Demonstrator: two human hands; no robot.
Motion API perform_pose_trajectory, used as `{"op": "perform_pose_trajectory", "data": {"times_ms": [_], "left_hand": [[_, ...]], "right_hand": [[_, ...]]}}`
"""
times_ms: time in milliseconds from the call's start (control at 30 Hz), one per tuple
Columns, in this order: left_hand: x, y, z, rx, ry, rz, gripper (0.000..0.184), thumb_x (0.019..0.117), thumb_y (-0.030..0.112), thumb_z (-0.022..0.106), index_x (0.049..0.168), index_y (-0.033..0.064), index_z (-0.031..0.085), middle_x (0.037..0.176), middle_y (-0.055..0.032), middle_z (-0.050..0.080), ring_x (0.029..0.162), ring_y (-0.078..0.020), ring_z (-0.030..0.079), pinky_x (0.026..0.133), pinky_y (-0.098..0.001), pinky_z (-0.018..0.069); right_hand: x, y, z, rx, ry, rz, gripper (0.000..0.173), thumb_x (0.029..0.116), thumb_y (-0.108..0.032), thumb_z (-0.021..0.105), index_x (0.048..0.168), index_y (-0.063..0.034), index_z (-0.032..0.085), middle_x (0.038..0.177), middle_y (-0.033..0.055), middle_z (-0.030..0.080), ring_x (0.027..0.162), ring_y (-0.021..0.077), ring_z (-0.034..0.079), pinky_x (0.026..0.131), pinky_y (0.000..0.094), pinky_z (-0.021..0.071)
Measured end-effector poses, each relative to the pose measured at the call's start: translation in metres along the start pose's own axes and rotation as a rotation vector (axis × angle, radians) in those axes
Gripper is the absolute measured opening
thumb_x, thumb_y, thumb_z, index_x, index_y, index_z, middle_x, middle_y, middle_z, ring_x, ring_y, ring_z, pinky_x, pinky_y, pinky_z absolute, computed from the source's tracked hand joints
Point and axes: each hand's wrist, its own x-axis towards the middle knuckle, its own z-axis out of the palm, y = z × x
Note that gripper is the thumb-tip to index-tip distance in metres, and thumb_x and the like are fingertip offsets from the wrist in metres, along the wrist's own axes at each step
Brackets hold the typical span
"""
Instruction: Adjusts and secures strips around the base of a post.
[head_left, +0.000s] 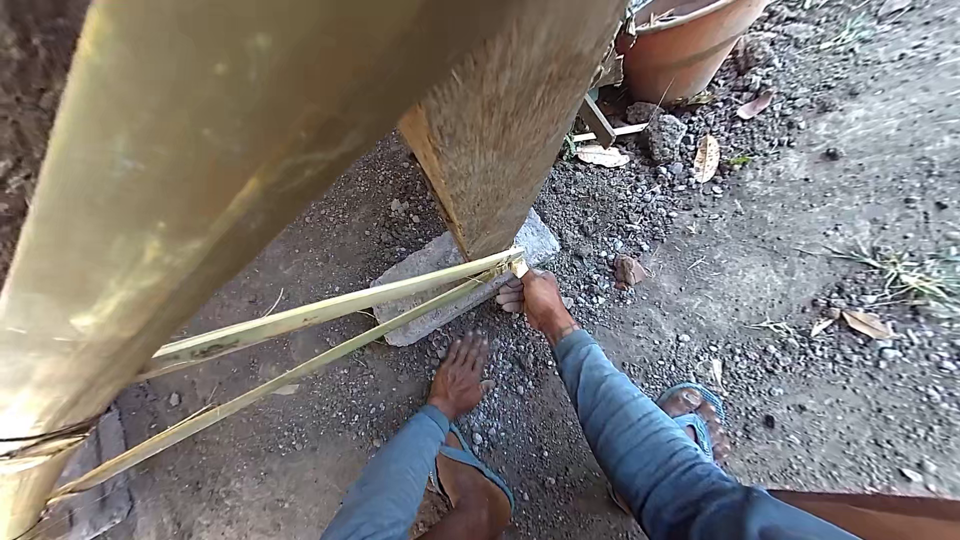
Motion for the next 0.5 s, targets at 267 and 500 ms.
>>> {"op": "perform_pose_trajectory", "data": {"times_ms": [267,500], "left_hand": [[0.027,-0.002,-0.01,-0.124,-0.011,-0.232,0.086,0.1032,0.067,0.028,0.164,0.0075,0.022,0.173,-0.0093,0.013,0.16,-0.0286,0.01,0.128,-0.0544,0.0115],[0.026,0.01,-0.014,-0.112,-0.042,-0.233,0.101,0.0946,0.08,0.031,0.165,0.0087,0.021,0.172,-0.0109,0.017,0.159,-0.0291,0.014,0.128,-0.0546,0.0079]], "right_hand": [[-0.001,-0.001,0.003,0.002,0.021,-0.004,0.052,0.1134,-0.037,0.036,0.093,0.0034,0.06,0.07,0.014,0.07,0.057,0.0221,0.071,0.052,0.033,0.0601],[-0.003,-0.003,0.002,-0.017,0.005,-0.001,0.052,0.114,-0.036,0.034,0.095,0.0041,0.062,0.073,0.0141,0.071,0.059,0.0221,0.071,0.055,0.034,0.0609]]}}
